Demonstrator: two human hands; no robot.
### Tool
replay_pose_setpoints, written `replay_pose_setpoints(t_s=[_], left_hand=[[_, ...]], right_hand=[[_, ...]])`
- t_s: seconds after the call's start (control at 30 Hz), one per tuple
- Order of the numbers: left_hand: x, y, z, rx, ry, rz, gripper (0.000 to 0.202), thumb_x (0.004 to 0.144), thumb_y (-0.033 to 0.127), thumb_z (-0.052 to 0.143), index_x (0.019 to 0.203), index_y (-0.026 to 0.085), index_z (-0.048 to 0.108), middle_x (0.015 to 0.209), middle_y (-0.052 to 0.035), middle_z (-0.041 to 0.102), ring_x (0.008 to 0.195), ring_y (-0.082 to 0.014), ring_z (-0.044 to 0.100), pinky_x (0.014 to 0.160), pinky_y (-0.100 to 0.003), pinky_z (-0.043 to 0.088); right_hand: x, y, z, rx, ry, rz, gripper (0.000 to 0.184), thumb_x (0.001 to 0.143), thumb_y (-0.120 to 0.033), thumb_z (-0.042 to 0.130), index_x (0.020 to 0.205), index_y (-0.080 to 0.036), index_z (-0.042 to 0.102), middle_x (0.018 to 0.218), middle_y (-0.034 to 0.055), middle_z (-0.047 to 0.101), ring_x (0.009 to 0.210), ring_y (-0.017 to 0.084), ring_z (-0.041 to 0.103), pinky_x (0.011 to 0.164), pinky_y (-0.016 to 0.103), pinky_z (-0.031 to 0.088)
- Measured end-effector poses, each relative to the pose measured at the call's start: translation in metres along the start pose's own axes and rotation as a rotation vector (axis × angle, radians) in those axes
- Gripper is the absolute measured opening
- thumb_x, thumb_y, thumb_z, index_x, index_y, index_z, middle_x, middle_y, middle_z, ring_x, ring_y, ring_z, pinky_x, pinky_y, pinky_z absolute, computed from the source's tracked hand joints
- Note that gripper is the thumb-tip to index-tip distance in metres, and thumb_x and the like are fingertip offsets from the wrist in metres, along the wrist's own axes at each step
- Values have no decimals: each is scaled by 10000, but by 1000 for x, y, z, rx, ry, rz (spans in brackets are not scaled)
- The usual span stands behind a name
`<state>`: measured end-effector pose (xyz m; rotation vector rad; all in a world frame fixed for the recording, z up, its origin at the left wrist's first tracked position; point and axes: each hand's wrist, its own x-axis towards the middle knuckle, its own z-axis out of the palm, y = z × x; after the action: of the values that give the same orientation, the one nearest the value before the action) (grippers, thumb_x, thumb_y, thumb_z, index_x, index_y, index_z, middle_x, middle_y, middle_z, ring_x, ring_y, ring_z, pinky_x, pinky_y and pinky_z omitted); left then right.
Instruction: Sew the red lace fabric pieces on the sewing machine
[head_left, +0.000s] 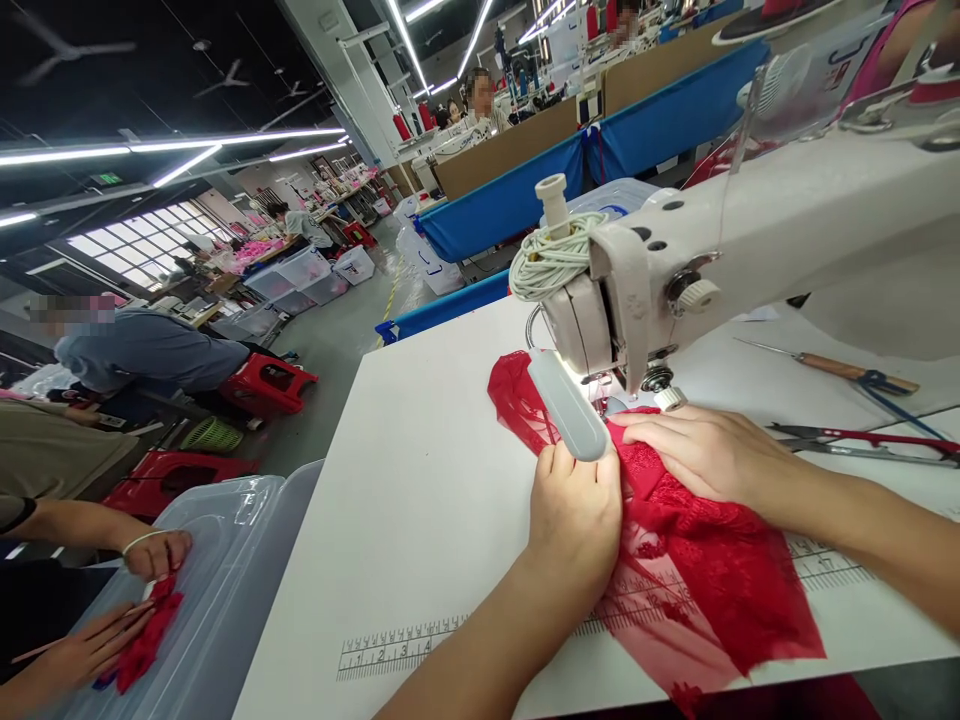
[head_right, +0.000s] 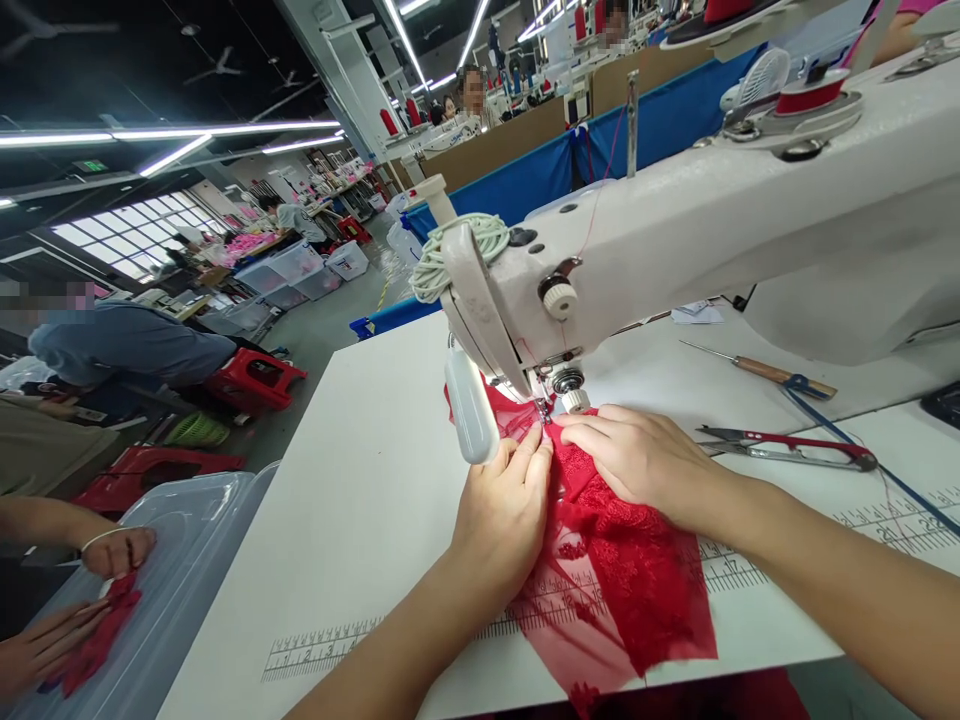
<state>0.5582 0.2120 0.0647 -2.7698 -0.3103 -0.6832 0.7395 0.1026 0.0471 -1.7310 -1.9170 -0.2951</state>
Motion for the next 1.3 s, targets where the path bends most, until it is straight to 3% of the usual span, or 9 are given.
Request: replay_pose_setpoints(t_s=[0.33, 0.6, 0.77, 0.97, 1.1, 1.2, 1.3], left_hand=[[1, -4, -2, 35, -60, 34, 307, 902, -34, 497, 1120, 119, 650, 1105, -120, 713, 866, -212, 615, 693, -337, 519], [4, -4, -4, -15, -79, -3, 218, 903, -3, 529, 1009, 144, 649, 1117, -105, 719, 904, -217, 610, 732, -339, 510], [4, -5, -2, -10, -68, 7, 272, 879, -19, 500, 1044, 136, 650, 1134, -111, 714, 893, -217, 618, 763, -356, 527], [1, -9, 6, -35, -63, -16, 225, 911, 11, 518, 1033, 158, 638, 1064, -94, 714, 920, -226, 620, 793, -369, 547], [1, -12, 7, -136, -75, -58, 204, 974, 65, 467, 1064, 170, 616, 1048, -103, 679, 940, -225, 610, 734, -335, 537], [2, -14, 1, -195, -125, 51, 207, 987, 65, 430, 1011, 173, 604, 942, -72, 634, 802, -193, 574, 601, -290, 463], [4, -14, -5, -268, -195, 112, 184, 1010, 135, 436, 902, 173, 580, 824, -38, 571, 703, -183, 511, 589, -301, 445]], right_hand=[[5, 6, 3, -16, 44, -10, 363, 893, -85, 446, 1092, -223, 715, 1194, 34, 764, 844, 199, 704, 699, 317, 586], [5, 7, 6, -19, 83, 1, 359, 905, -89, 428, 1089, -227, 704, 1172, 32, 767, 814, 200, 689, 661, 315, 555], [7, 9, 3, 4, 3, 14, 379, 910, -102, 447, 1133, -236, 722, 1085, 38, 780, 739, 186, 669, 627, 299, 549], [5, 14, 8, 119, 27, 30, 349, 987, -162, 438, 1170, -239, 726, 1120, 65, 766, 947, 231, 712, 812, 360, 600], [5, 13, 0, 208, 14, 29, 342, 1067, -251, 368, 1160, -234, 697, 1175, 81, 740, 1064, 246, 702, 844, 378, 608], [4, 8, -8, 247, 9, 41, 292, 1058, -294, 417, 1163, -236, 683, 1142, 89, 724, 1053, 254, 700, 815, 361, 615], [0, 4, -12, 266, 3, 21, 231, 1023, -250, 464, 1111, -240, 678, 1060, 86, 705, 956, 242, 706, 764, 342, 616]])
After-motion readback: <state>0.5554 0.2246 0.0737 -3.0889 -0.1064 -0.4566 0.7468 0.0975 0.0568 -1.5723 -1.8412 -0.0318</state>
